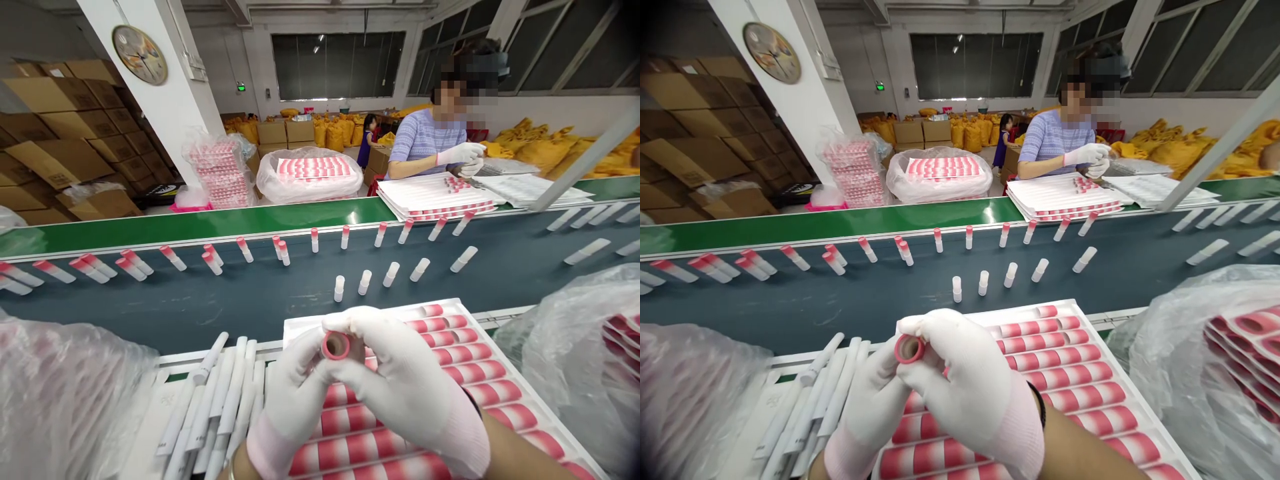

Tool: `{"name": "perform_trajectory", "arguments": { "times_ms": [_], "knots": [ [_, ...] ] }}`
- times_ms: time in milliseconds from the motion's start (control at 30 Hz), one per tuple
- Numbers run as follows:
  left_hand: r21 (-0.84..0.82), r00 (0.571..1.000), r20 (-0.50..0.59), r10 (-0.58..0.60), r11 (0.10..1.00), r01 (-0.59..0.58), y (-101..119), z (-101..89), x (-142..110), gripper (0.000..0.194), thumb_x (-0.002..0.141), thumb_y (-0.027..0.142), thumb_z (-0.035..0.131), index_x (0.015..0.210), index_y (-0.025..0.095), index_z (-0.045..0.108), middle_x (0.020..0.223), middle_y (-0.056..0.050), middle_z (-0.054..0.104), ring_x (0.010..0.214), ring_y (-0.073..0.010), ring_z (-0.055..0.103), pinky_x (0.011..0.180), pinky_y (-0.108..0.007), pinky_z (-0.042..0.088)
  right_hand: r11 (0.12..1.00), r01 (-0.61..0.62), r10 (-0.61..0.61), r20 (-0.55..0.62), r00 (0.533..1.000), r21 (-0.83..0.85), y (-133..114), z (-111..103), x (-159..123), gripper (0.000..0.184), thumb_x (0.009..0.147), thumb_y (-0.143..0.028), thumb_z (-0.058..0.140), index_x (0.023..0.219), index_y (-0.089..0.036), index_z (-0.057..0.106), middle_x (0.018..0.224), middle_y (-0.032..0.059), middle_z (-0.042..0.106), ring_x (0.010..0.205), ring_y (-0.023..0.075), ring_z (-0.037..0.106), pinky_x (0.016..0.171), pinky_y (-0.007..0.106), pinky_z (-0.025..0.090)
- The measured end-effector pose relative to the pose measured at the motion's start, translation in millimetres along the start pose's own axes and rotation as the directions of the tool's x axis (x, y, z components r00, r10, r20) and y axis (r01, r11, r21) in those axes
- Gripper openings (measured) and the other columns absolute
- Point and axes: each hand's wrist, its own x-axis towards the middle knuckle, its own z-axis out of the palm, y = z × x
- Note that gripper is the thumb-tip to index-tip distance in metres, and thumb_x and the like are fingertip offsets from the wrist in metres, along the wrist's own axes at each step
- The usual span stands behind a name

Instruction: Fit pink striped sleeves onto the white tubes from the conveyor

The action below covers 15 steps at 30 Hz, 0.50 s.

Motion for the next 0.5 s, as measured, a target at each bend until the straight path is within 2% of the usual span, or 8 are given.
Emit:
{"name": "perform_trajectory", "arguments": {
  "times_ms": [100,233,333,400,500],
  "knots": [
    [0.001,1.000,-0.009,0.003,1.000,-0.003,1.4,-1.5,1.0,0.019,0.090,0.033,0.060,0.102,0.023,0.071,0.088,-0.003,0.070,0.079,-0.0166,0.061,0.073,-0.026,0.053,1.000,0.012,-0.013,0.035,0.999,0.009,1.2,-1.1,1.3,0.029,0.084,-0.016,0.064,0.110,-0.028,0.058,0.098,-0.0017,0.063,0.085,0.0121,0.058,0.075,0.024,0.048],
    [-0.016,0.999,0.006,0.032,0.999,-0.032,2.9,-4.1,2.3,0.016,0.089,0.031,0.061,0.097,0.022,0.072,0.084,-0.002,0.070,0.078,-0.0169,0.062,0.072,-0.025,0.052,0.999,0.039,-0.042,0.111,0.993,0.024,-0.8,-4.4,4.2,0.018,0.085,-0.009,0.061,0.092,-0.024,0.055,0.085,-0.0042,0.057,0.077,0.0097,0.053,0.069,0.022,0.043],
    [-0.032,1.000,0.019,0.024,0.999,-0.024,3.3,-5.6,2.2,0.018,0.088,0.032,0.062,0.097,0.023,0.073,0.080,-0.002,0.069,0.079,-0.0181,0.063,0.074,-0.027,0.053,0.999,0.037,-0.038,0.151,0.988,0.011,-3.1,-6.3,6.4,0.018,0.084,-0.008,0.062,0.084,-0.022,0.052,0.079,-0.0051,0.053,0.072,0.0093,0.050,0.064,0.022,0.039],
    [-0.047,0.999,0.032,-0.019,0.999,0.020,3.4,-7.0,1.1,0.022,0.086,0.035,0.064,0.103,0.022,0.072,0.087,-0.003,0.070,0.082,-0.0194,0.063,0.078,-0.030,0.053,0.999,0.038,-0.037,0.161,0.986,-0.005,-3.7,-5.9,7.3,0.016,0.084,-0.010,0.061,0.084,-0.022,0.051,0.078,-0.0048,0.053,0.072,0.0100,0.050,0.064,0.023,0.039],
    [-0.079,0.987,0.026,-0.161,0.983,0.163,3.5,-10.8,-2.1,0.040,0.086,0.035,0.066,0.125,0.026,0.062,0.102,-0.004,0.071,0.091,-0.0202,0.064,0.085,-0.031,0.053,0.996,0.085,-0.084,0.162,0.983,0.005,-2.4,-0.7,7.3,0.012,0.087,-0.012,0.056,0.084,-0.021,0.048,0.082,-0.0028,0.055,0.074,0.0117,0.052,0.067,0.025,0.042]
  ]
}}
